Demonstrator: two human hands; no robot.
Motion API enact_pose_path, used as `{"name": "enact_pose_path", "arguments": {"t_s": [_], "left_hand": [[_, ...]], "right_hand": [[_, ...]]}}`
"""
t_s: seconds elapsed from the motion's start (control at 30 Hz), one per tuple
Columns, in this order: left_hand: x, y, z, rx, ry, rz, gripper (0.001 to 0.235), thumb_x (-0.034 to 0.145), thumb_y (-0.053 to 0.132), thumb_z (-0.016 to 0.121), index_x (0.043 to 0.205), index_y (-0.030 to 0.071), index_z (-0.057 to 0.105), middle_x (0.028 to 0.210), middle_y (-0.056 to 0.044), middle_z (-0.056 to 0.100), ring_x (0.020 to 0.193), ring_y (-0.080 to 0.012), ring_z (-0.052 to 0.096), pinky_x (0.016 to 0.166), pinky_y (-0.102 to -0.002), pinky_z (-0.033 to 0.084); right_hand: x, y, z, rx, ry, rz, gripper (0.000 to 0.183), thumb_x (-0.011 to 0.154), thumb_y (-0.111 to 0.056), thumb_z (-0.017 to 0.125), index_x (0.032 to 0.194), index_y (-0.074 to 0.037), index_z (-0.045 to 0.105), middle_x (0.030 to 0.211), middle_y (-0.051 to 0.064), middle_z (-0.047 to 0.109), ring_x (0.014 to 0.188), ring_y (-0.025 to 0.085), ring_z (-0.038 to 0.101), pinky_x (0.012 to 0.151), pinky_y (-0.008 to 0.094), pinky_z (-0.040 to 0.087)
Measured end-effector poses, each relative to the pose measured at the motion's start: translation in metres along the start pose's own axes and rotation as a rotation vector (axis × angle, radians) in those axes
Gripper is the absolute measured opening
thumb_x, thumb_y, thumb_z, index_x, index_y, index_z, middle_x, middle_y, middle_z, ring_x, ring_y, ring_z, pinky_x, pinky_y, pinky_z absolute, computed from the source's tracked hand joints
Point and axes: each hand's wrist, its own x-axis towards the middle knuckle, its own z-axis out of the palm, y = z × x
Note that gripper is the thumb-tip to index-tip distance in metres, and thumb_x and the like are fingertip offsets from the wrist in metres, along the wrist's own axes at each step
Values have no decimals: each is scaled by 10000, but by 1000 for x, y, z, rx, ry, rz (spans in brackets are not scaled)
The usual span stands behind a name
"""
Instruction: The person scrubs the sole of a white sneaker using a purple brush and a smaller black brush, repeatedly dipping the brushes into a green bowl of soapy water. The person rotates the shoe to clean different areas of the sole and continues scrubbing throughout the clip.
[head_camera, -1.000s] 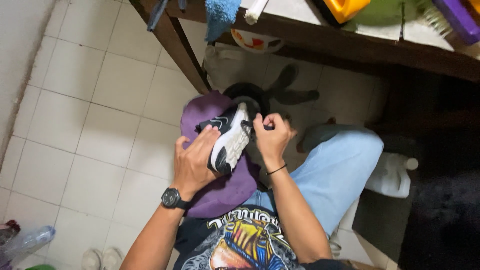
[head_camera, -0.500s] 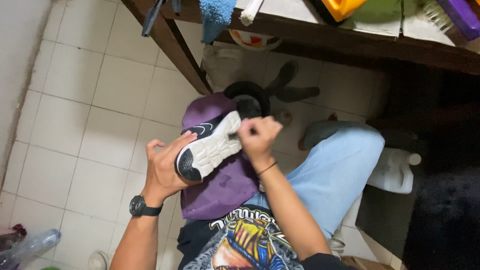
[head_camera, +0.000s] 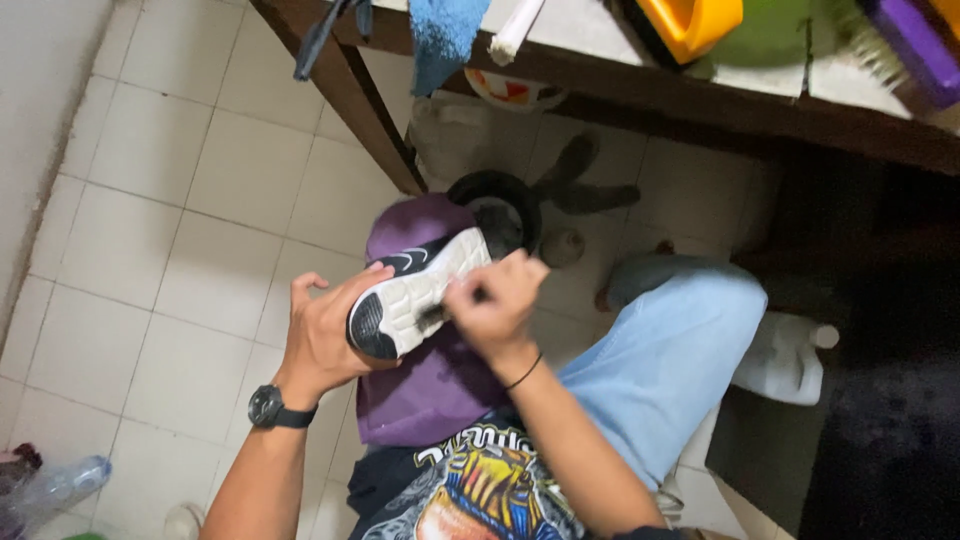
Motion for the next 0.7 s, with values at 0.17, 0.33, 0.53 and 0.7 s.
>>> {"name": "enact_pose_path", "arguments": {"t_s": [0.17, 0.33, 0.53, 0.7], "left_hand": [[-3, -1, -2, -26, -23, -30, 874, 633, 715, 813, 1320, 210, 624, 1304, 14, 719, 1093, -108, 708, 1002, -398, 311], [-1, -7, -3, -7, -42, -18, 948, 581, 761, 823, 1329, 212, 625, 1291, -6, 726, 1091, -119, 713, 994, -427, 332], [-4, -5, -4, 8, -58, -8, 957, 581, 767, 829, 1337, 221, 616, 1305, 2, 719, 1088, -108, 710, 995, -415, 330], [-3, -9, -18, -32, -105, 10, 954, 574, 757, 834, 1338, 226, 621, 1320, 6, 715, 1121, -117, 703, 996, -433, 325]], "right_hand": [[-17, 83, 6, -228, 31, 25, 264, 743, -198, 807, 659, -243, 560, 604, -27, 518, 610, 241, 583, 668, 347, 421], [-8, 2, 3, -86, -43, 5, 287, 769, -108, 723, 577, -186, 524, 547, 27, 495, 568, 300, 533, 663, 403, 406], [0, 18, -2, -153, 17, 64, 283, 755, -175, 761, 598, -232, 532, 552, -19, 492, 567, 258, 552, 679, 346, 416], [-16, 32, 10, -16, -66, 2, 280, 737, -86, 704, 556, -184, 515, 521, 16, 483, 544, 289, 522, 628, 389, 410]]}}
